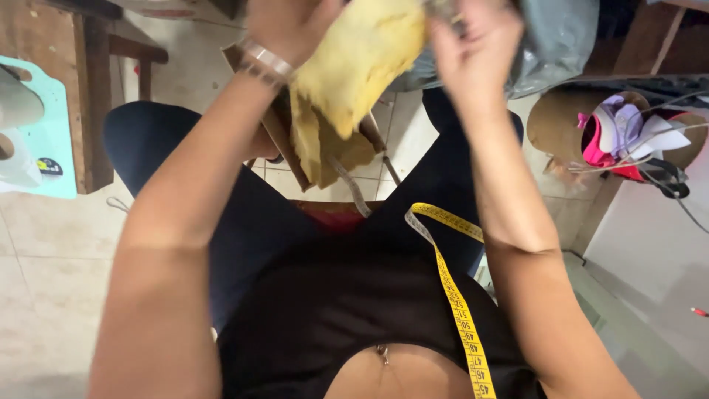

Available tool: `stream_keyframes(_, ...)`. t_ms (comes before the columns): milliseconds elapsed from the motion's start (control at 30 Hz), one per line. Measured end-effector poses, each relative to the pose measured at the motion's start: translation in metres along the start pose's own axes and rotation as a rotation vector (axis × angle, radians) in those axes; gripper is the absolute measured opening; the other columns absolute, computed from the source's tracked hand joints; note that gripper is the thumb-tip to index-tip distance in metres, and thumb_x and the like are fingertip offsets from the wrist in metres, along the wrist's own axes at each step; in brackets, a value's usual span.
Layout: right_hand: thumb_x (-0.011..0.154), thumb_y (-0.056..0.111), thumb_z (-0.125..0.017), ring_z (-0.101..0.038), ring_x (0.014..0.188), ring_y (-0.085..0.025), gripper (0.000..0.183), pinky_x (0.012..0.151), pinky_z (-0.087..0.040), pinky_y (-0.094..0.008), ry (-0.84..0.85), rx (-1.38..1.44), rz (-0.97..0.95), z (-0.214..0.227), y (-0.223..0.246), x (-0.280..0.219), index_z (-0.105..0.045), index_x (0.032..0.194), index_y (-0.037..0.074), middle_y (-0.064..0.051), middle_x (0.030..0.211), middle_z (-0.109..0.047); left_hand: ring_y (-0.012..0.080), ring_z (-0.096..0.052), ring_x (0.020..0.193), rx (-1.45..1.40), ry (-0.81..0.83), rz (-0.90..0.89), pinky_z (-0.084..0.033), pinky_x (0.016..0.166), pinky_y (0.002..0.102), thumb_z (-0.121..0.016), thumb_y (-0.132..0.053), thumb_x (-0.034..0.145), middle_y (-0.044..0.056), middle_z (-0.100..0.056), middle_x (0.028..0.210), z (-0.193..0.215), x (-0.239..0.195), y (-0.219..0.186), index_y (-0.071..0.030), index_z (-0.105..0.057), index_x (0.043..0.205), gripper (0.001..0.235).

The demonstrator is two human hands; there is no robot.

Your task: Using a hand knife to cut and shape a large piece of yellow foam material.

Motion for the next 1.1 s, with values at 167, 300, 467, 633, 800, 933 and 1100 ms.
stream_keyframes(167,0.103,0.01,-0.055,-0.056,0.064,-0.019,0.018,0.056,-0.046,-0.032,0.174,-0.033,0.063,-0.063,0.023,-0.044,-0.055,0.085,0.008,-0.004,0.072,-0.051,0.0239,-0.065,0.092,-0.193,0.154,0.609,-0.059,0.076,0.038,-0.077,-0.037,0.095,0.007,-0.066,0.108,0.013,-0.072,0.015,-0.01,-0.055,0.116,0.04)
stream_keyframes(300,0.102,0.018,-0.058,-0.06,0.068,-0.022,0.018,0.06,-0.047,-0.036,0.125,-0.117,0.053,-0.062,0.001,-0.046,-0.059,0.087,0.008,-0.005,0.077,-0.06,0.0321,-0.063,0.087,-0.113,-0.08,0.288,-0.053,0.068,0.043,-0.075,-0.035,0.096,0.015,-0.06,0.099,-0.041,-0.071,0.05,-0.004,-0.058,0.107,0.037)
stream_keyframes(467,0.101,0.015,-0.065,-0.051,0.069,-0.026,0.019,0.064,-0.038,-0.038,0.206,-0.014,-0.069,-0.027,0.003,-0.052,-0.054,0.087,0.007,-0.007,0.075,-0.05,0.0429,-0.048,0.123,-0.094,-0.221,0.264,-0.045,0.098,0.055,-0.082,-0.035,0.09,0.02,-0.047,0.134,-0.028,-0.063,-0.002,-0.01,-0.035,0.139,0.072)
stream_keyframes(633,0.102,0.021,-0.071,-0.034,0.067,-0.008,0.035,0.06,-0.029,-0.028,0.188,0.159,-0.264,-0.034,0.008,-0.07,-0.048,0.077,0.015,0.007,0.069,-0.036,0.0386,-0.046,0.141,-0.023,-0.522,0.044,-0.037,0.124,0.057,-0.069,-0.01,0.082,0.017,-0.048,0.15,0.024,-0.08,-0.098,-0.007,-0.045,0.146,0.069)
stream_keyframes(800,0.102,0.021,-0.068,-0.044,0.073,-0.002,0.012,0.068,-0.039,-0.022,0.206,0.547,-0.409,-0.057,-0.002,-0.076,-0.066,0.094,0.013,0.011,0.079,-0.052,0.0341,-0.04,0.142,0.192,-0.409,-0.195,-0.016,0.122,0.062,-0.088,-0.037,0.081,0.013,-0.052,0.145,0.014,-0.077,-0.11,-0.001,-0.064,0.129,0.064)
stream_keyframes(933,0.103,0.024,-0.068,-0.058,0.093,-0.003,0.021,0.088,-0.051,-0.023,0.161,0.625,-0.45,-0.055,-0.008,-0.08,-0.073,0.114,0.008,0.006,0.104,-0.07,0.0325,-0.037,0.145,0.352,-0.433,-0.213,-0.018,0.121,0.066,-0.1,-0.043,0.075,0.01,-0.054,0.145,0.001,-0.072,-0.107,-0.008,-0.068,0.128,0.071)
stream_keyframes(1100,0.105,0.03,-0.062,-0.062,0.095,-0.006,0.027,0.087,-0.048,-0.022,0.11,0.459,-0.463,-0.025,-0.009,-0.078,-0.075,0.115,0.009,0.003,0.106,-0.074,0.0275,-0.051,0.127,0.46,-0.483,-0.262,-0.026,0.114,0.07,-0.101,-0.027,0.055,0.006,-0.058,0.123,0.012,-0.067,-0.101,-0.016,-0.067,0.125,0.078)
Point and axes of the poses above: each hand's wrist, its own x-axis towards the middle knuckle, its own z-axis out of the back of the hand, y = z × x, the point moved 1 cm from there along x, towards the middle knuckle
